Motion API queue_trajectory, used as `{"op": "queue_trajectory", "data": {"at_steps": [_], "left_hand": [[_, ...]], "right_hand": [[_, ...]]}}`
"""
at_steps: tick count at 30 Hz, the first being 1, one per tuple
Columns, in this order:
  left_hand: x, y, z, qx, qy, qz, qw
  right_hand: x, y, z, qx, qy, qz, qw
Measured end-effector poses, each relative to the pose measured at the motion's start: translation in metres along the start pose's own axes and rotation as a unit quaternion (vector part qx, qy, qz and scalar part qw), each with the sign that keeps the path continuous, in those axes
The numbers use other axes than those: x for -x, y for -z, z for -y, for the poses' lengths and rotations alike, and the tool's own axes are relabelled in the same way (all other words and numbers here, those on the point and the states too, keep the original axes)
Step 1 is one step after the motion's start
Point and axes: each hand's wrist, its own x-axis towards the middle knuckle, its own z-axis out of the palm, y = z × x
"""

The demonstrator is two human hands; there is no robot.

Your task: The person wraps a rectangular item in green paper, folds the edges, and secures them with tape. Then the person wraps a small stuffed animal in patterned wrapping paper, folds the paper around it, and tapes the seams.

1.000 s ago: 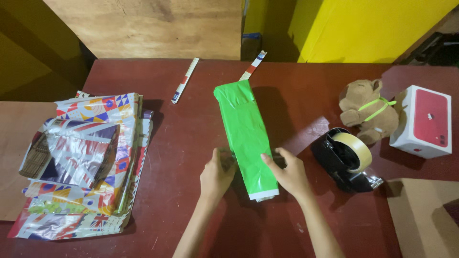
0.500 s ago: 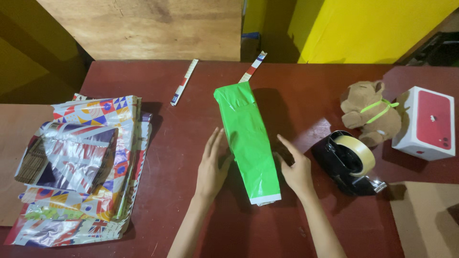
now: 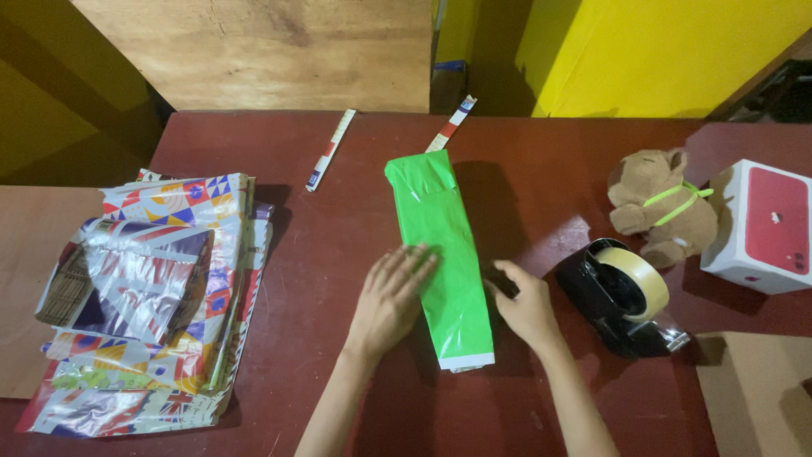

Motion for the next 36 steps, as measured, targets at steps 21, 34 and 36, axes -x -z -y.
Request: {"op": "queue_trajectory", "data": {"at_steps": [21, 34, 36], "left_hand": [[0.018, -0.004, -0.013, -0.222, -0.090, 0.103, 0.966], [0.051, -0.010, -0.018, 0.137, 0.213, -0.039, 0.967], [0.051, -0.006, -0.018, 0.115, 0.231, 0.051, 0.965]], "right_hand": [[0.007, -0.001, 0.017, -0.165, -0.078, 0.164, 0.969], [0.008, 0.008, -0.036, -0.186, -0.146, 0.172, 0.956], [0.009, 0.010, -0.041, -0.223, -0.092, 0.247, 0.938]]}}
